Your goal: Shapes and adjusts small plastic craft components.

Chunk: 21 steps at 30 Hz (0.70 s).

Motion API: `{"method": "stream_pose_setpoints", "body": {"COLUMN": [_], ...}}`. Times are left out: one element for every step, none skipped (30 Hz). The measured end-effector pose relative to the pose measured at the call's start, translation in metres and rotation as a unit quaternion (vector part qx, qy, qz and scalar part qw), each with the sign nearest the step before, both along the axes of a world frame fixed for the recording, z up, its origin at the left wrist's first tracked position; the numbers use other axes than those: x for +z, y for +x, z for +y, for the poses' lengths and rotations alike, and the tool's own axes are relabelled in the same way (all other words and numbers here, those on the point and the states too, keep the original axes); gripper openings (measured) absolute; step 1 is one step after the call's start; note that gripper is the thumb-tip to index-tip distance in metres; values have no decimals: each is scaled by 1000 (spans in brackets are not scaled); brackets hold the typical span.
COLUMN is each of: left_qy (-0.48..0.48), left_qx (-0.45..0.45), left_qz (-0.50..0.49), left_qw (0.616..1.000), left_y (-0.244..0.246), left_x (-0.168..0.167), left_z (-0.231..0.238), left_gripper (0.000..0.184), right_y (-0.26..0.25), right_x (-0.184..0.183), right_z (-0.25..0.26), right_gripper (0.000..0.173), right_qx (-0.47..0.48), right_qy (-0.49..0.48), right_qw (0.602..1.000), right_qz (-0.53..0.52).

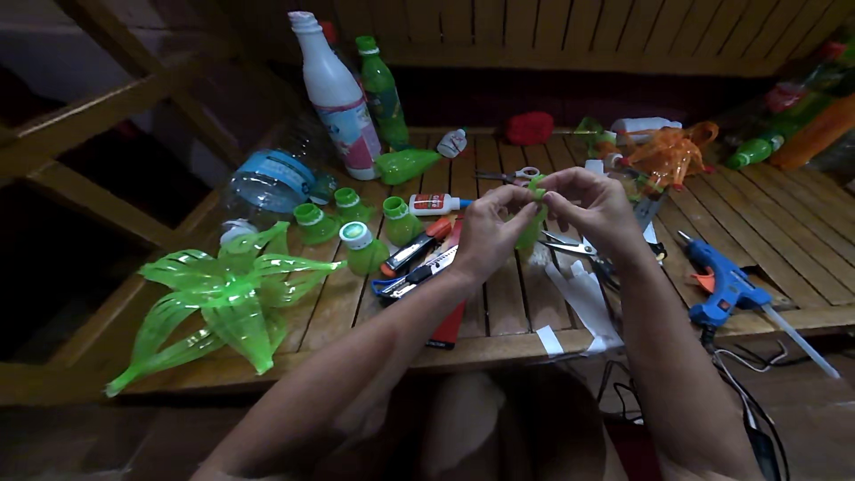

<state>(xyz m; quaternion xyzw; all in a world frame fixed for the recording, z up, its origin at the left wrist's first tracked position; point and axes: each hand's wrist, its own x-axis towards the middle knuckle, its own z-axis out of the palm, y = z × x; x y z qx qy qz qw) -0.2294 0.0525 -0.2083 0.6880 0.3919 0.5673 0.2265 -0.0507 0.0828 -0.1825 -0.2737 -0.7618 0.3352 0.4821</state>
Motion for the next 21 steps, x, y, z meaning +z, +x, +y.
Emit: {"method": "stream_pose_setpoints", "body": {"left_qy": [1,0,0,2,4,7,11,17,19,17,15,15,16,17,18,17,17,20,24,27,30], "left_qx": [1,2,2,1,3,6,11,13,12,9,8,7,7,9,11,12,12,12,11,12,14], "left_qz": [1,2,4,4,6,11,17,20,22,24,27,29,29,29,28,28,27,26,27,28,28], "left_qw": [1000,1000,1000,1000,1000,1000,1000,1000,1000,1000,999,999,999,999,999,999,999,999,999,999,999], "left_y": [0,0,0,0,0,0,0,0,0,0,0,0,0,1,1,1,1,1,1,1,1], "left_x": [0,0,0,0,-1,-1,-2,-4,-5,-5,-4,-4,-4,-4,-4,-4,-4,-4,-4,-4,-4], "left_z": [0,-1,-1,-1,0,0,2,4,5,5,5,4,4,4,4,4,4,4,4,5,5], "left_gripper": [11,11,11,10,11,11,12,14,15,17,18,17,16,15,14,13,13,13,13,14,14], "right_y": [0,0,0,0,0,0,0,0,1,1,1,0,0,0,0,-1,-1,-1,-1,-1,-1], "right_x": [0,0,0,1,1,0,0,0,-1,-1,-1,-2,-2,-2,-1,-2,-2,-2,-2,-2,-2], "right_z": [0,0,-1,-2,-2,-2,-1,-1,0,0,1,1,1,1,1,1,1,1,1,2,2], "right_gripper": [12,11,10,10,9,8,8,8,8,8,7,7,6,6,6,6,6,5,5,5,5], "right_qx": [-3,-7,-9,-12,-14,-14,-14,-12,-11,-9,-7,-5,-3,-3,-5,-7,-7,-6,-4,-1,1], "right_qy": [2,2,2,2,1,1,3,5,10,15,17,17,16,16,17,19,21,22,21,22,23], "right_qw": [1000,1000,1000,1000,1000,1000,1000,1000,1000,1000,1000,1000,1000,1000,1000,1000,1000,1000,1000,1000,1000], "right_qz": [-1,-4,-8,-11,-11,-10,-10,-11,-13,-14,-13,-12,-11,-11,-13,-13,-12,-11,-8,-3,1]}}
